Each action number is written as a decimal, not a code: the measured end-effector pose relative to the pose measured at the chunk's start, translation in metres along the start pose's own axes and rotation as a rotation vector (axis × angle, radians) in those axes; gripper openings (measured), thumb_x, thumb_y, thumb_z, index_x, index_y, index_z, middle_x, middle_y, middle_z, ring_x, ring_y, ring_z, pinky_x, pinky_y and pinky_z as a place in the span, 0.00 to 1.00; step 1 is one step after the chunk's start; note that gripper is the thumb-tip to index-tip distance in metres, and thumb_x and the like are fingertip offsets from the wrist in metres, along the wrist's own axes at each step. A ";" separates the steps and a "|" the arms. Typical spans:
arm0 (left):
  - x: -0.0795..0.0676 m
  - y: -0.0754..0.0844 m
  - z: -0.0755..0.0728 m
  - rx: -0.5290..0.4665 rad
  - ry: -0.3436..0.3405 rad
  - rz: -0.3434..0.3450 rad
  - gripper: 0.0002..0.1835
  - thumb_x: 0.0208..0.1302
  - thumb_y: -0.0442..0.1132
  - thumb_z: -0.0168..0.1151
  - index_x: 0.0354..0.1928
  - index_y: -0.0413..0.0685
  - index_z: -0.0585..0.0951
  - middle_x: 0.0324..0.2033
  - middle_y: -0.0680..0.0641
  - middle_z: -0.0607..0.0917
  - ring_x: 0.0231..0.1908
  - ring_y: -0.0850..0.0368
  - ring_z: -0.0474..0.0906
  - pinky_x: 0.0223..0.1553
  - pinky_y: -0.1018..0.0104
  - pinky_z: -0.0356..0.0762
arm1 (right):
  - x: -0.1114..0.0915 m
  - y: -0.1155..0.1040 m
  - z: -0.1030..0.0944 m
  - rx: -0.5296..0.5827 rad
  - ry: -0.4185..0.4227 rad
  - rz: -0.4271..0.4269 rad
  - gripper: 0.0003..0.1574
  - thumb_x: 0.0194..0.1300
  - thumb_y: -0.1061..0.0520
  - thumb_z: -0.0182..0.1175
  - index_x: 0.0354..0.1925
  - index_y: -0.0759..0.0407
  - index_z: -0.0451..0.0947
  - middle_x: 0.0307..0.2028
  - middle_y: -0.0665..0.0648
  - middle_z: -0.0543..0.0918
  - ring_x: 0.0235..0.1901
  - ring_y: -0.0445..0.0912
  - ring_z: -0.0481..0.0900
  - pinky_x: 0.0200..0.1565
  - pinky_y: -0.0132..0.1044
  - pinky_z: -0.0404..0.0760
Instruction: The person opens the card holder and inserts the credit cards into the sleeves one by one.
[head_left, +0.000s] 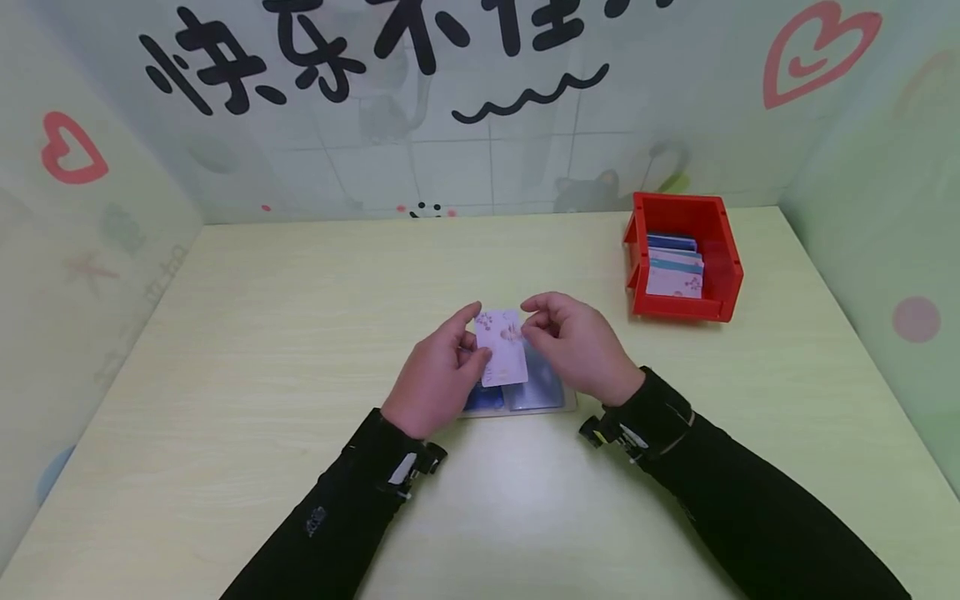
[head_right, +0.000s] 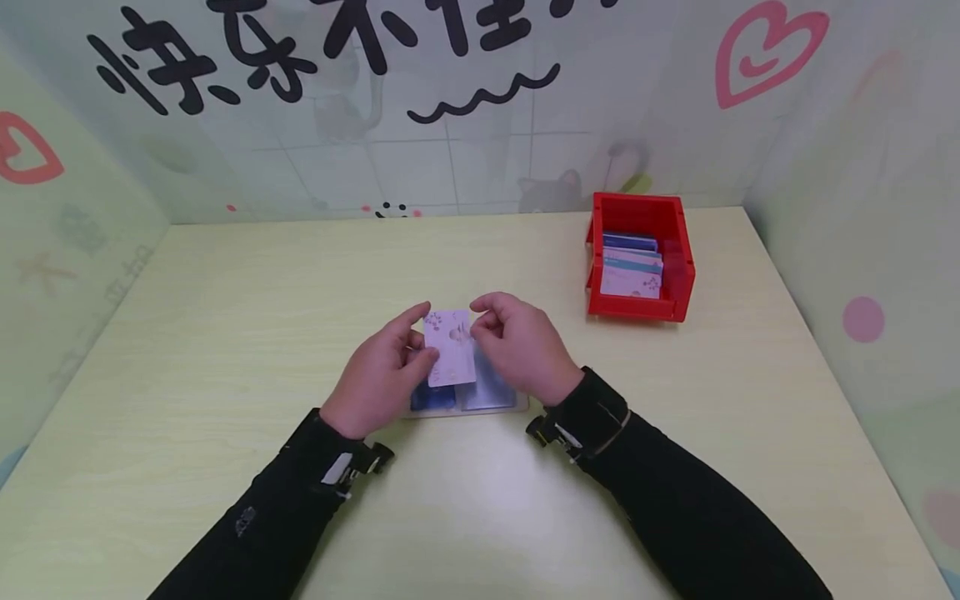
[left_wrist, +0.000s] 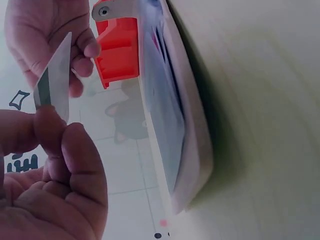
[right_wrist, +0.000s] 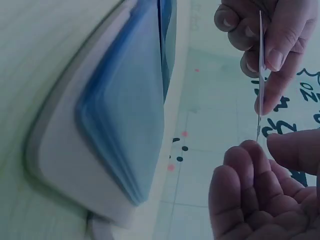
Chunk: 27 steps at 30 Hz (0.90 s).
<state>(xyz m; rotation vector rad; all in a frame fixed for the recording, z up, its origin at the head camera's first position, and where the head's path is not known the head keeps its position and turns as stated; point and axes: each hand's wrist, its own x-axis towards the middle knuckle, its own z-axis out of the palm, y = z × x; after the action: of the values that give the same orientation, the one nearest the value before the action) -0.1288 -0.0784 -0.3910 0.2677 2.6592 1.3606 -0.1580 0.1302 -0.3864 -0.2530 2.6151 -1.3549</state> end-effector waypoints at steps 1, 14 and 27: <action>0.000 -0.001 -0.001 0.010 0.001 -0.005 0.33 0.77 0.39 0.61 0.80 0.47 0.65 0.45 0.46 0.82 0.39 0.54 0.79 0.43 0.63 0.78 | 0.000 0.001 -0.001 -0.048 -0.017 0.005 0.23 0.75 0.57 0.65 0.65 0.58 0.78 0.46 0.56 0.88 0.47 0.50 0.84 0.54 0.42 0.88; 0.002 -0.008 -0.004 0.176 -0.023 -0.111 0.27 0.78 0.39 0.58 0.75 0.41 0.71 0.38 0.48 0.84 0.35 0.55 0.79 0.38 0.64 0.77 | -0.001 0.009 -0.011 -0.357 -0.217 0.131 0.32 0.72 0.58 0.67 0.71 0.59 0.74 0.62 0.61 0.82 0.57 0.55 0.83 0.63 0.50 0.84; 0.004 -0.010 -0.001 0.236 -0.066 -0.124 0.26 0.78 0.38 0.58 0.75 0.43 0.73 0.35 0.49 0.83 0.33 0.56 0.79 0.31 0.65 0.73 | 0.000 0.015 -0.011 -0.384 -0.233 0.124 0.34 0.71 0.58 0.68 0.71 0.60 0.73 0.59 0.61 0.83 0.54 0.53 0.82 0.62 0.49 0.84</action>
<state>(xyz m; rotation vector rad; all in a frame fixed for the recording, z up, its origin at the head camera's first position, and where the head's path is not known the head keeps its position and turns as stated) -0.1341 -0.0843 -0.3985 0.1665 2.7299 0.9860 -0.1619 0.1469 -0.3926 -0.2761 2.6183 -0.7282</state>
